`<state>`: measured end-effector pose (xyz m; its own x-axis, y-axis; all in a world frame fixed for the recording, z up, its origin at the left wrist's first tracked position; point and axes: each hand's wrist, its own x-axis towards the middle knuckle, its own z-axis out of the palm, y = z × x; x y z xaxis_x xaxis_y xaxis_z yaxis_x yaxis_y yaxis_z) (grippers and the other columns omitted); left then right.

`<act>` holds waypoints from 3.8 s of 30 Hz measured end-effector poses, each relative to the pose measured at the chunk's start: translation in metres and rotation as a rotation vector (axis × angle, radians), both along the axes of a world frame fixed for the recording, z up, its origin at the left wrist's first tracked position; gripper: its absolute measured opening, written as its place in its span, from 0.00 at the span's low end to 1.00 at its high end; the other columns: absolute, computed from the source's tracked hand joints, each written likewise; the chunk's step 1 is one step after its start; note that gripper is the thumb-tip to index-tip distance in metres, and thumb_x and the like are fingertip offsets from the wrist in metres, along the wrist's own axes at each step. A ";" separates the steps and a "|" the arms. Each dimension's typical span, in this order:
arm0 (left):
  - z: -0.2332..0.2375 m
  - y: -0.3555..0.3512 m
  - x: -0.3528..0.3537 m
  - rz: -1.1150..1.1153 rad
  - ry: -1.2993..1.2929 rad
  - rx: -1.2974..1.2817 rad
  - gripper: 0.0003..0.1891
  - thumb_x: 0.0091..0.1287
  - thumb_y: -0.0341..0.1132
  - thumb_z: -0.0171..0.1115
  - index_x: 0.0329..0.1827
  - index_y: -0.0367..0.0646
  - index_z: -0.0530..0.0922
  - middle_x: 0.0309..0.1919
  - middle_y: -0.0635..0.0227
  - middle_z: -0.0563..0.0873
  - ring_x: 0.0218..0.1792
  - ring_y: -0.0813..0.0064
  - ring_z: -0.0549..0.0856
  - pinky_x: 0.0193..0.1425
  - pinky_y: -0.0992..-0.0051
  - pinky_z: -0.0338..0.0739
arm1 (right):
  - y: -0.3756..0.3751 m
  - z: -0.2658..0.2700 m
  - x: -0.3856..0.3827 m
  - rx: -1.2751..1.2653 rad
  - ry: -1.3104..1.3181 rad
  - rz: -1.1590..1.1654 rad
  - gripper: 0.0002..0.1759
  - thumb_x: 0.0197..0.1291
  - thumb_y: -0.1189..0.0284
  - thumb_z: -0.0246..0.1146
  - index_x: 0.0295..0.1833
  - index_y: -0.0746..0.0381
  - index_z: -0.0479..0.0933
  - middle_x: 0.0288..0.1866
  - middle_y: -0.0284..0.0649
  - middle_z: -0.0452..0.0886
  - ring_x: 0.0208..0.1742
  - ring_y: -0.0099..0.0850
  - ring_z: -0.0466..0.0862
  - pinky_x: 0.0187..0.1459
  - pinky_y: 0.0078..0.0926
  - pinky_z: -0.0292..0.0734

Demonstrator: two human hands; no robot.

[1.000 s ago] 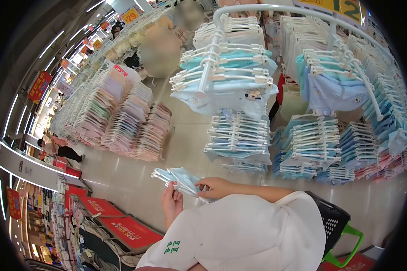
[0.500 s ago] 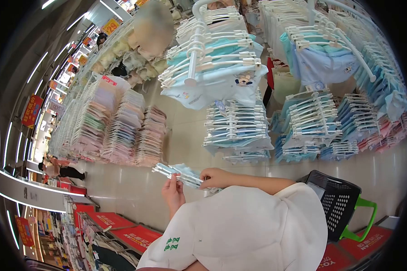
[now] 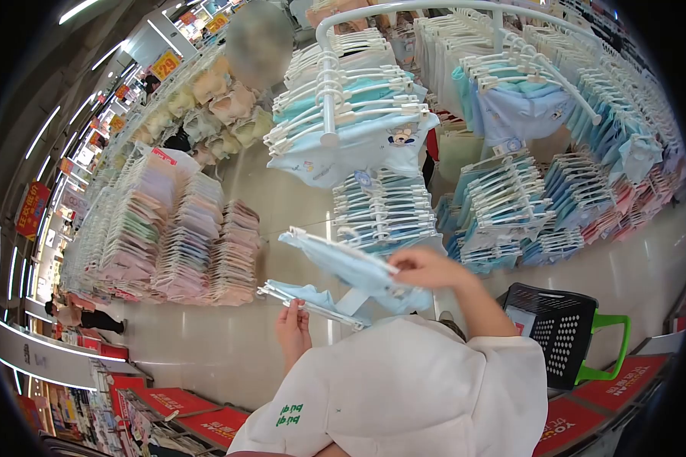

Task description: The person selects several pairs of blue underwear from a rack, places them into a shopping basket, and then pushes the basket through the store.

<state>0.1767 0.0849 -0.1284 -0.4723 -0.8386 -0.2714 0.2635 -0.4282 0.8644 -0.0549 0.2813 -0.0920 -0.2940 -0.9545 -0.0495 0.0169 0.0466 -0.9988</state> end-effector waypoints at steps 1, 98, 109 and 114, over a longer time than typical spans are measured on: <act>0.000 -0.001 0.002 0.000 0.018 -0.007 0.06 0.62 0.31 0.57 0.35 0.36 0.76 0.32 0.66 0.81 0.26 0.86 0.72 0.34 0.87 0.69 | 0.011 0.011 -0.015 -0.065 0.102 -0.042 0.08 0.52 0.75 0.59 0.38 0.65 0.75 0.34 0.34 0.77 0.37 0.18 0.74 0.38 0.18 0.70; -0.012 0.030 -0.007 -0.104 -0.016 -0.083 0.11 0.64 0.31 0.53 0.45 0.32 0.73 0.39 0.63 0.79 0.34 0.81 0.76 0.44 0.82 0.71 | 0.006 0.142 -0.127 -0.271 0.557 -0.213 0.13 0.56 0.74 0.58 0.47 0.66 0.76 0.32 0.35 0.80 0.28 0.18 0.73 0.32 0.16 0.70; -0.006 0.034 -0.012 -0.135 -0.050 -0.144 0.11 0.63 0.27 0.52 0.46 0.31 0.74 0.40 0.62 0.80 0.35 0.80 0.76 0.45 0.80 0.71 | -0.032 0.146 -0.129 -0.239 0.662 -0.200 0.12 0.58 0.73 0.56 0.47 0.65 0.76 0.33 0.35 0.81 0.28 0.18 0.75 0.35 0.16 0.72; -0.008 0.035 -0.014 -0.143 -0.076 -0.180 0.11 0.62 0.24 0.52 0.47 0.30 0.73 0.42 0.58 0.79 0.35 0.79 0.78 0.44 0.79 0.73 | -0.037 0.138 -0.137 -0.327 1.237 -0.326 0.13 0.54 0.76 0.58 0.47 0.61 0.76 0.36 0.39 0.79 0.36 0.28 0.77 0.39 0.22 0.72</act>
